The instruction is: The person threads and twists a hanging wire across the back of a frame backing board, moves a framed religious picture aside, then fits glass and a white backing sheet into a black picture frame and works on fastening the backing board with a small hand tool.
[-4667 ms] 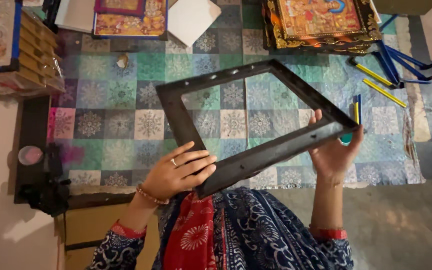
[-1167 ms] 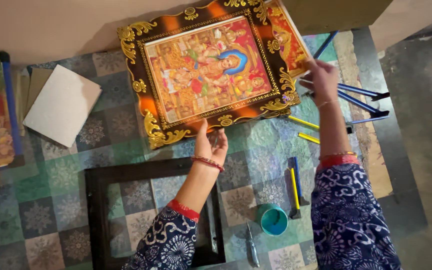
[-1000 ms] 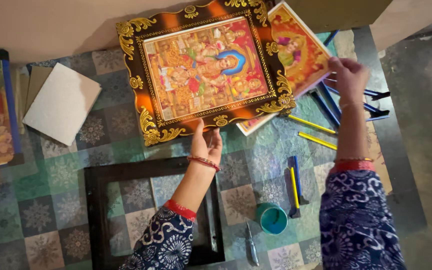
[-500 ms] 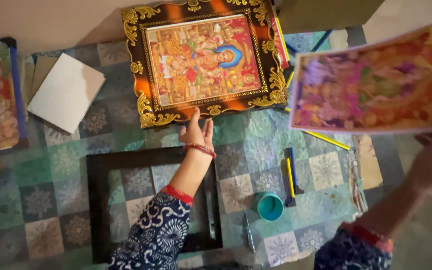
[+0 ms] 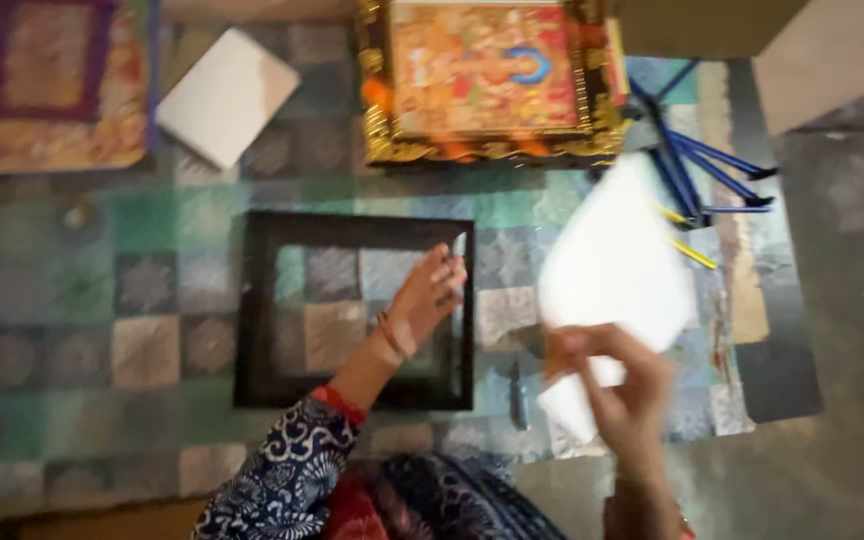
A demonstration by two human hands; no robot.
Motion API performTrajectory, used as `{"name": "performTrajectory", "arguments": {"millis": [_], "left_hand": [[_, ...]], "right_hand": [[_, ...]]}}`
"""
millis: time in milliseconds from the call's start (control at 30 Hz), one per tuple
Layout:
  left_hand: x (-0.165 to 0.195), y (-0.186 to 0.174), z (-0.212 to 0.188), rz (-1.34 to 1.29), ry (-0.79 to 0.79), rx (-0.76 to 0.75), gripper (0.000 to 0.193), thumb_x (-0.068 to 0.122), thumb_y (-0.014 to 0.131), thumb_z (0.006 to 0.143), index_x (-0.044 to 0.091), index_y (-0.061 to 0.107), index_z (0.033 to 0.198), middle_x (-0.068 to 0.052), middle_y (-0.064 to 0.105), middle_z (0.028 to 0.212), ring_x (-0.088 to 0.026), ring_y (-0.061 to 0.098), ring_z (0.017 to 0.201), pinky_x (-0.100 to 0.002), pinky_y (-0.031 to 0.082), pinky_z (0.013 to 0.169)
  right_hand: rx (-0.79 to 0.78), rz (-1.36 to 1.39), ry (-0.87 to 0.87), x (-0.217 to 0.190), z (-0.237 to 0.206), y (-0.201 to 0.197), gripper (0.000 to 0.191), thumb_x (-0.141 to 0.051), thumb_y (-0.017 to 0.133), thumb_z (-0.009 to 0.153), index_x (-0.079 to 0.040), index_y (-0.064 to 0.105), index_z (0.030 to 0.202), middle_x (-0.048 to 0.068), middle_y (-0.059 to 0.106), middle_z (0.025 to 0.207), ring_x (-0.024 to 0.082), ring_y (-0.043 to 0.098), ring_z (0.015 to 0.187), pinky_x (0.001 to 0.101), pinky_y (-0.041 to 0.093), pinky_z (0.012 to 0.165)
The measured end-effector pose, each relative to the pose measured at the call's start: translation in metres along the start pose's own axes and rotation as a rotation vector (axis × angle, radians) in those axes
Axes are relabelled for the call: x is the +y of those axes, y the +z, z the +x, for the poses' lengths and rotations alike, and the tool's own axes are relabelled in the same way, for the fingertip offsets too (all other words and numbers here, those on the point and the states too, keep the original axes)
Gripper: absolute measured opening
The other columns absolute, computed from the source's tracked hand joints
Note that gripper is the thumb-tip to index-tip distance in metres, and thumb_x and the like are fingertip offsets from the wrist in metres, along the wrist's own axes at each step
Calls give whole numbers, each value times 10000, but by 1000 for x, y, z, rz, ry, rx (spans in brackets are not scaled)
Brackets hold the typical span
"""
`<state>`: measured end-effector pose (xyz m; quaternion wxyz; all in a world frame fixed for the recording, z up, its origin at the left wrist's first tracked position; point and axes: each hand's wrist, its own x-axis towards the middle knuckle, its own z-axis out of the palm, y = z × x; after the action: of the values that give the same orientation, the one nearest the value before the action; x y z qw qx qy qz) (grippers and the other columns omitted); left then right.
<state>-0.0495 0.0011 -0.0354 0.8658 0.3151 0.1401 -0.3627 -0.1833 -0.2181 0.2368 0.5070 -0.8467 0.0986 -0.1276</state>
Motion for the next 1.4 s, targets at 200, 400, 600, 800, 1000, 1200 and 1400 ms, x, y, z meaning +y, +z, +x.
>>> {"name": "performTrajectory", "arguments": {"millis": [200, 400, 600, 800, 1000, 1200, 1400], "left_hand": [[-3, -52, -97, 74, -12, 116, 743, 660, 510, 942, 237, 421, 1547, -43, 488, 1553, -247, 455, 1413, -454, 422, 1069], [50, -79, -154, 95, 17, 304, 716, 577, 527, 953, 244, 321, 1553, -80, 456, 1545, -267, 493, 1361, -461, 461, 1067], [85, -96, -195, 60, 191, 67, 602, 280, 653, 1004, 141, 424, 1543, -108, 635, 1333, -222, 661, 1152, -400, 537, 998], [173, -165, -156, -89, 388, 258, 397, 272, 699, 1034, 103, 512, 1341, -70, 642, 1212, -223, 646, 1098, -382, 526, 895], [321, -187, -94, -290, 587, 442, 655, 447, 667, 1029, 26, 475, 1491, -148, 539, 1526, -305, 520, 1406, -433, 466, 1090], [357, -169, -59, -295, 714, 526, 506, 264, 698, 942, 190, 564, 1425, -58, 603, 1433, -263, 618, 1283, -411, 502, 990], [356, -176, -44, -439, 820, 586, 391, 54, 697, 930, 200, 596, 1278, -61, 669, 1274, -279, 692, 1108, -373, 601, 851]], "right_hand": [[-224, 377, 34, -44, -39, 81, 82, -38, 695, 923, 24, 740, 893, 66, 752, 882, 110, 669, 812, 250, 511, 725], [241, 697, 53, -26, -8, 80, 215, -128, 668, 1146, -2, 672, 971, 9, 620, 905, 81, 578, 856, 258, 453, 788], [298, 936, 302, 42, -1, 80, 131, -180, 641, 1138, -78, 646, 1056, 18, 661, 1043, 152, 665, 985, 339, 552, 850], [299, 1154, 425, 151, -63, 65, 170, -200, 606, 1150, -57, 660, 1224, 66, 692, 1216, 168, 592, 876, 306, 520, 728], [481, 1124, 950, 189, -114, 123, 225, -315, 636, 1037, -163, 666, 1199, 1, 703, 1138, 159, 679, 968, 281, 585, 782], [445, 878, 1017, 180, -117, 148, 249, -340, 584, 974, -188, 685, 1144, 59, 581, 912, 189, 625, 845, 359, 569, 746], [491, 837, 930, 194, -78, 129, 159, -248, 699, 1021, -110, 675, 1094, 33, 618, 970, 147, 564, 787, 304, 478, 678]]}}
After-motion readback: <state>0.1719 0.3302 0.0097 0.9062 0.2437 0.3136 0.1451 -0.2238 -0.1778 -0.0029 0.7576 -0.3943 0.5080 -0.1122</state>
